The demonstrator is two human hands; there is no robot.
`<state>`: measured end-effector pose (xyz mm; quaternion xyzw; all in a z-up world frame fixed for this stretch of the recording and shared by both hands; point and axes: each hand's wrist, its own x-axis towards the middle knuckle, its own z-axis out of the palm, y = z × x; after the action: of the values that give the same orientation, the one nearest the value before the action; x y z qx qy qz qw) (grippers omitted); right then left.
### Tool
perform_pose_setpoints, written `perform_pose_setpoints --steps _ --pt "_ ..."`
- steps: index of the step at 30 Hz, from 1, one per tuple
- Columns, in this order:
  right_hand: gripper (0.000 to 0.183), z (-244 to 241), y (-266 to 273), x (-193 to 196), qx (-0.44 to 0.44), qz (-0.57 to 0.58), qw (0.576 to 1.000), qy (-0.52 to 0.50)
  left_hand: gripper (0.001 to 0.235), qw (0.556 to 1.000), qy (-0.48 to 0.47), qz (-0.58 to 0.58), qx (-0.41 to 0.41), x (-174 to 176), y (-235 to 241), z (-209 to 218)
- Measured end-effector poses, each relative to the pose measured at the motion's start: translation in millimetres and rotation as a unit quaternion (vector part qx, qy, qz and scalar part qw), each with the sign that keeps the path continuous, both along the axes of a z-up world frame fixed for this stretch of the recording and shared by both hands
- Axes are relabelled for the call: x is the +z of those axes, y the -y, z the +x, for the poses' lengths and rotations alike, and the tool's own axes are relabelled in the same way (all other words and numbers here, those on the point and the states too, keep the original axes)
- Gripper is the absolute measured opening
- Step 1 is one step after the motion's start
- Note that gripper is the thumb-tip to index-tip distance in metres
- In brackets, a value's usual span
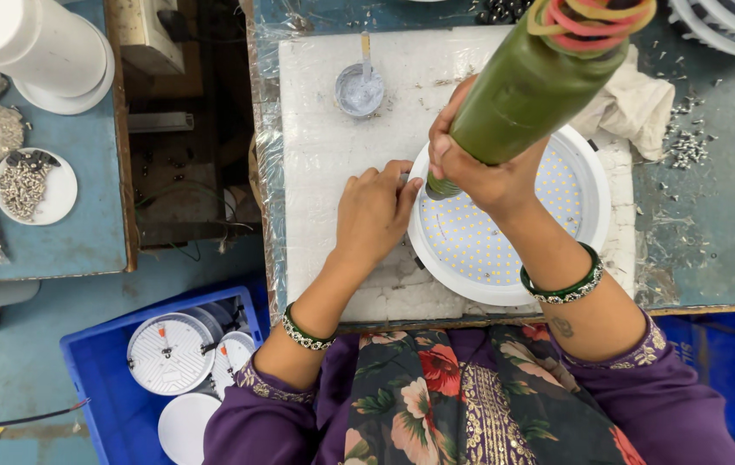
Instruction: The person places a circular LED circuit board into a white light fixture housing, positions several small screws into holes by hand, and then uses a power screwdriver to tighten the screws into the housing.
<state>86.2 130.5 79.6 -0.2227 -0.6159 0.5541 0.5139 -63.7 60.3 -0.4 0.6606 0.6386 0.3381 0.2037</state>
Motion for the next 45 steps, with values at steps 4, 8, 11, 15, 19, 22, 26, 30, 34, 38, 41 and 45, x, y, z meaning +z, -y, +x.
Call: perform_pose_setpoints --steps 4,8,11,15,19,22,26,30,34,38,41,45 --pt "0.016 0 0 1 0.020 -0.022 1.000 0.000 0.018 0.997 0.059 -0.037 -0.015 -6 -3 -1" --pt "0.018 0 -1 1 0.031 -0.019 0.999 -0.003 0.019 0.997 0.069 -0.039 -0.012 -6 -1 -1" --pt "0.018 1 -1 2 0.031 -0.001 0.999 0.014 0.019 0.996 0.078 -0.042 -0.008 -4 -2 -1" --pt "0.022 4 2 -6 0.019 0.039 0.997 0.065 0.019 0.992 0.101 -0.070 -0.011 -7 -2 0" --pt "0.022 2 4 -11 0.024 0.035 0.996 0.083 0.017 0.991 0.111 -0.080 -0.001 -11 -3 1" --pt "0.027 -2 11 -13 -0.013 0.085 0.992 0.097 0.016 0.992 0.111 -0.062 0.002 -9 -3 2" --pt "0.025 4 19 -22 -0.008 0.082 0.995 0.064 0.016 0.996 0.063 -0.059 0.000 -7 -3 2" --pt "0.026 25 12 -20 -0.018 0.031 0.998 -0.052 0.023 0.992 -0.051 -0.115 -0.006 6 -12 4" --pt "0.032 77 -1 -1 -0.069 0.142 0.987 -0.040 0.028 0.996 -0.082 0.036 -0.027 17 -32 11" --pt "0.032 137 13 19 -0.158 0.040 0.984 -0.077 0.032 0.997 0.015 -0.033 -0.067 19 -75 31" --pt "0.033 160 34 16 -0.196 0.034 0.977 -0.073 0.033 0.992 0.020 -0.044 -0.115 14 -102 46" --pt "0.031 162 50 -2 -0.211 0.056 0.974 -0.061 0.035 0.989 -0.003 -0.033 -0.141 1 -108 43"
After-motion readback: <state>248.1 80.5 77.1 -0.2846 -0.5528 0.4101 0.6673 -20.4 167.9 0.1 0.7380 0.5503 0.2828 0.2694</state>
